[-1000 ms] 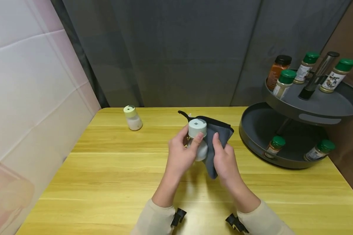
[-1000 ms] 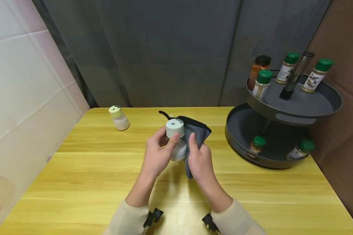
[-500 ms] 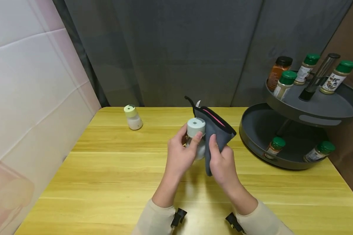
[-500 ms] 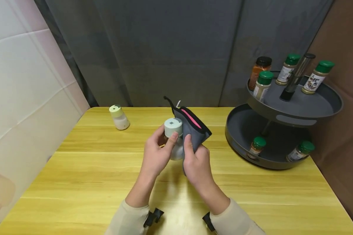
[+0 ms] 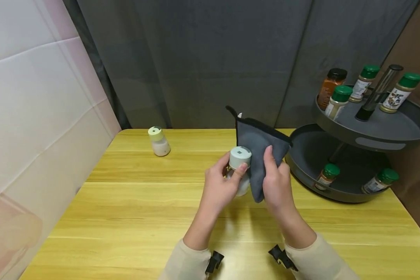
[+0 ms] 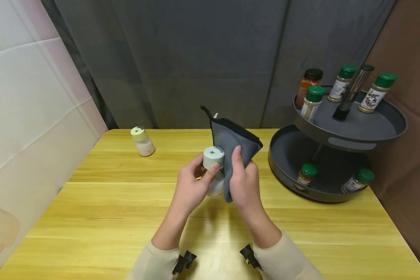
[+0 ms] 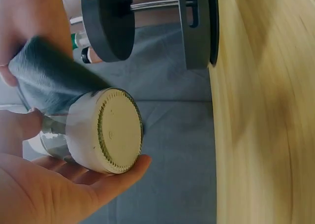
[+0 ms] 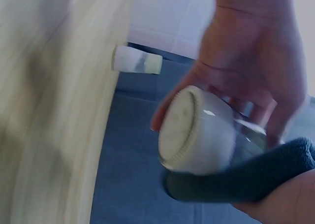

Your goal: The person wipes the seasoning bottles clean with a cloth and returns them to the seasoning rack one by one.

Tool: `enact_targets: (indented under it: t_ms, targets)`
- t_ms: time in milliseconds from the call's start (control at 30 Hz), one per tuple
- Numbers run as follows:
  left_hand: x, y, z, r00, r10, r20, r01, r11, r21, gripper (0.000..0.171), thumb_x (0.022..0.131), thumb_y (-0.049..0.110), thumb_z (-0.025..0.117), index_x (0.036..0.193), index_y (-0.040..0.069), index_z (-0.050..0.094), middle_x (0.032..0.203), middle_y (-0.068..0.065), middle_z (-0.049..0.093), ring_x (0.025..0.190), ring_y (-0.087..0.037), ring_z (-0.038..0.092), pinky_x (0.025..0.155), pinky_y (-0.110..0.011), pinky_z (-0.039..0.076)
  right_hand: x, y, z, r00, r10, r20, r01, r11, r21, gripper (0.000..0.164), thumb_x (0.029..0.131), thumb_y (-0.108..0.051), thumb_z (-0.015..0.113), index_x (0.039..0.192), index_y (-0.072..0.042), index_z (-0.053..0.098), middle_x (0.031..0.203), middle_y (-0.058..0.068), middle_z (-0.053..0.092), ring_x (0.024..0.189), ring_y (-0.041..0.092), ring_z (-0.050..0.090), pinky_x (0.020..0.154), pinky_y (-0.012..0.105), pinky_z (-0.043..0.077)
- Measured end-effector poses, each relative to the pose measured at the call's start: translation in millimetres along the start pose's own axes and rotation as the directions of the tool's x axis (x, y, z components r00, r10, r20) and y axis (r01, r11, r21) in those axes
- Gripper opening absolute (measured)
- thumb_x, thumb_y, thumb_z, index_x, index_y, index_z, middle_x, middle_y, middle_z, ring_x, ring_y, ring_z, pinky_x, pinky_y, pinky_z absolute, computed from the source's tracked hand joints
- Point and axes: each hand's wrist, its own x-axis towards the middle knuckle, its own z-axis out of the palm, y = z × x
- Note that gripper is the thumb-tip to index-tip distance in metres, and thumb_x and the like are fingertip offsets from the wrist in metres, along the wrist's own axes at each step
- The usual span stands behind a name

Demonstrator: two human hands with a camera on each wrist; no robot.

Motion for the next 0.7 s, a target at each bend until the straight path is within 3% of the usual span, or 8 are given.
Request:
enact_targets:
  t_ms: [100, 200, 333, 467, 600, 700]
  targets:
    - [-1.1, 0.0, 0.8, 1.0, -0.016, -0.011, 0.016, 1.0, -0.024, 0.045, 0.102, 0.03, 0.074, 0.14, 0.008, 0.067, 0.13, -0.013, 0.076, 0.121, -0.027, 0.073, 0.102, -0.049, 0.06, -3.4, 8.3, 4.6, 0.998, -0.068, -0.012, 0.067, 0.998, -0.006, 0.05, 0.115, -0.043, 0.041, 0.103, 0.002, 0.061, 0.072, -0.005, 0.049, 0.064, 0.014, 0.051, 0.063, 0.026, 0.043]
    - [0.2, 0.8, -0.8, 0.999, -0.033, -0.043, 0.03, 0.998, -0.059, 0.046, 0.102, 0.027, 0.073, 0.143, 0.007, 0.065, 0.133, -0.014, 0.074, 0.124, -0.028, 0.072, 0.106, -0.049, 0.058, -4.8, 17.5, 7.5, 0.998, -0.063, 0.01, 0.063, 0.995, -0.076, 0.048, 0.115, -0.039, 0.043, 0.102, 0.003, 0.063, 0.072, -0.002, 0.048, 0.063, 0.016, 0.05, 0.063, 0.028, 0.042]
    - [4.0, 1.2, -4.0, 0.997, -0.032, -0.076, 0.026, 0.997, -0.079, 0.047, 0.102, 0.023, 0.073, 0.144, 0.005, 0.064, 0.136, -0.016, 0.073, 0.128, -0.029, 0.07, 0.11, -0.05, 0.055, -2.3, 23.9, 6.3, 0.998, 0.04, 0.052, -0.031, 0.986, -0.164, 0.053, 0.114, -0.045, 0.043, 0.103, 0.003, 0.065, 0.075, 0.003, 0.05, 0.066, 0.019, 0.05, 0.065, 0.029, 0.043]
    - [4.2, -0.7, -4.5, 0.997, -0.041, -0.072, 0.036, 0.996, -0.076, 0.047, 0.101, 0.021, 0.074, 0.144, 0.004, 0.064, 0.135, -0.016, 0.073, 0.128, -0.028, 0.07, 0.11, -0.049, 0.055, 3.0, 21.4, 1.0, 0.98, 0.158, 0.118, -0.128, 0.965, -0.227, 0.059, 0.114, -0.049, 0.04, 0.116, 0.002, 0.069, 0.094, 0.011, 0.064, 0.08, 0.02, 0.059, 0.077, 0.029, 0.049]
    - [2.4, -2.2, -1.7, 0.998, -0.043, -0.05, 0.041, 0.998, -0.053, 0.046, 0.101, 0.024, 0.074, 0.143, 0.006, 0.066, 0.131, -0.015, 0.075, 0.124, -0.028, 0.072, 0.106, -0.049, 0.057, 7.9, 10.6, -3.0, 0.961, 0.193, 0.199, -0.172, 0.978, -0.117, 0.064, 0.115, -0.052, 0.033, 0.138, 0.001, 0.06, 0.121, 0.012, 0.066, 0.101, 0.017, 0.062, 0.09, 0.025, 0.051]
    - [0.8, -1.9, 1.5, 0.999, -0.029, -0.029, 0.028, 0.999, -0.036, 0.047, 0.102, 0.029, 0.074, 0.142, 0.008, 0.066, 0.13, -0.015, 0.076, 0.12, -0.029, 0.073, 0.102, -0.05, 0.059, 8.3, 3.1, -2.1, 0.974, 0.122, 0.194, -0.133, 0.99, 0.045, 0.063, 0.115, -0.052, 0.031, 0.147, -0.001, 0.05, 0.127, 0.006, 0.06, 0.112, 0.014, 0.06, 0.097, 0.021, 0.05]
